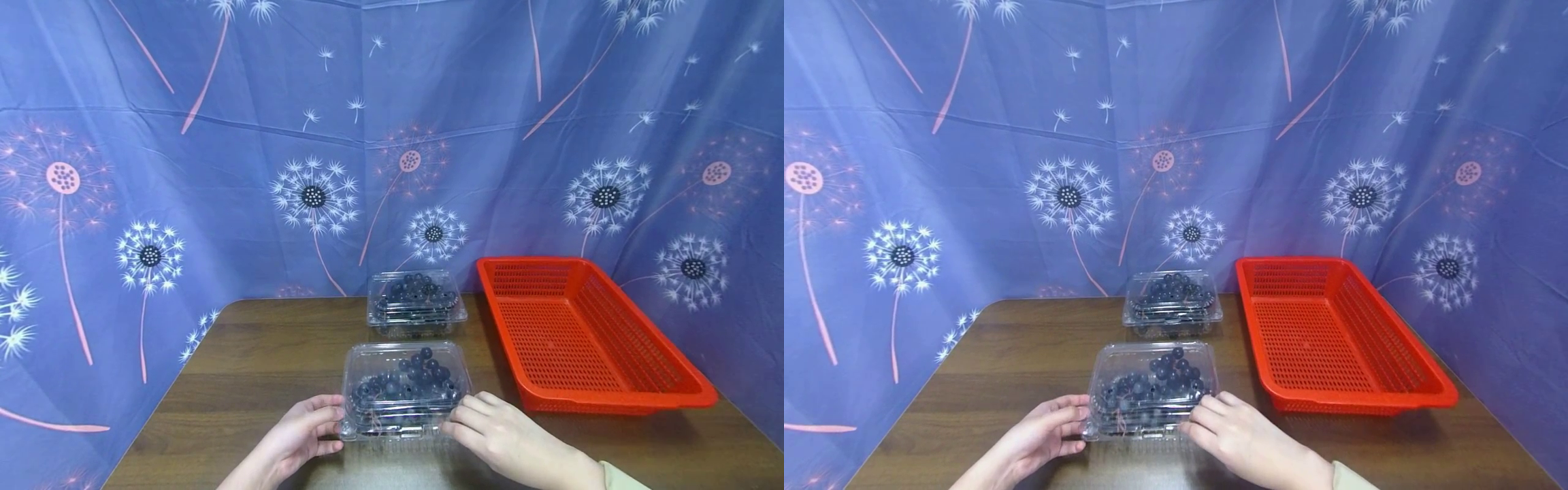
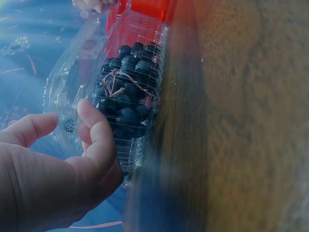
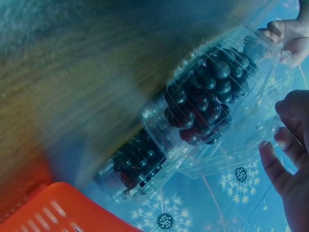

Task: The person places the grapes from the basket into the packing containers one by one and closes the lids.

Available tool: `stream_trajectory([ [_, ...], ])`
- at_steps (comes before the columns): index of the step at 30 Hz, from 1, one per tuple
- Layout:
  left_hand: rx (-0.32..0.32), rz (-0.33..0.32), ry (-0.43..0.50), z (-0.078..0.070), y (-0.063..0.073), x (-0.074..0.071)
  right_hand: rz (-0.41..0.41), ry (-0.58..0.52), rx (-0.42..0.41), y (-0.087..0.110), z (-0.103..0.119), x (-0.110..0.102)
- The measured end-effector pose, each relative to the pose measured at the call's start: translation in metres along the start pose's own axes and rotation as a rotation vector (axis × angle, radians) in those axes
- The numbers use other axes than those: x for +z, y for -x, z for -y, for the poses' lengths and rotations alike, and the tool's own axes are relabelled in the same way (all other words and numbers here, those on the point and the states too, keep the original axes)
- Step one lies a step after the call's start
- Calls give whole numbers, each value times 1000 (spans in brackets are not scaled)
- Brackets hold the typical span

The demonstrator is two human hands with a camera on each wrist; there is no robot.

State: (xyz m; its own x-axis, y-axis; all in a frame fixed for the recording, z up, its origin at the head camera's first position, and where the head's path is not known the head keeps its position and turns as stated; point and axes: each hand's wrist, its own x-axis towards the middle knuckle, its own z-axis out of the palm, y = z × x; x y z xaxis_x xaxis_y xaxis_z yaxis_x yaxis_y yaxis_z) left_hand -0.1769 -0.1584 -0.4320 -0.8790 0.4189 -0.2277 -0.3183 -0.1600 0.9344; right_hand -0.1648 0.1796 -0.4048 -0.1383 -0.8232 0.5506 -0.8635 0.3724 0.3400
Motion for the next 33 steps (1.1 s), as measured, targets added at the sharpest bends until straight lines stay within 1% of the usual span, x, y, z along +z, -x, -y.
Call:
stream_trajectory([
  [4, 1, -3, -2, 2, 0, 2, 15, -8, 3, 2, 1, 2],
  [11, -13, 13, 15, 7, 2, 3, 50, -20, 6, 8, 2, 5],
  [19, -26, 5, -20, 8, 1, 4, 52, -17, 10, 9, 2, 6],
  [24, -23, 1, -47, 6, 0, 4, 115, -15, 40, 9, 1, 4],
  [26, -19, 2, -51, 6, 0, 4, 122, -7, 46, 9, 0, 5],
  [28, -16, 1, -50, 5, -1, 3, 112, 4, 46, 7, 0, 6],
  [33, -9, -5, -47, 3, -2, 0, 47, 20, 23, 1, -5, 14],
])
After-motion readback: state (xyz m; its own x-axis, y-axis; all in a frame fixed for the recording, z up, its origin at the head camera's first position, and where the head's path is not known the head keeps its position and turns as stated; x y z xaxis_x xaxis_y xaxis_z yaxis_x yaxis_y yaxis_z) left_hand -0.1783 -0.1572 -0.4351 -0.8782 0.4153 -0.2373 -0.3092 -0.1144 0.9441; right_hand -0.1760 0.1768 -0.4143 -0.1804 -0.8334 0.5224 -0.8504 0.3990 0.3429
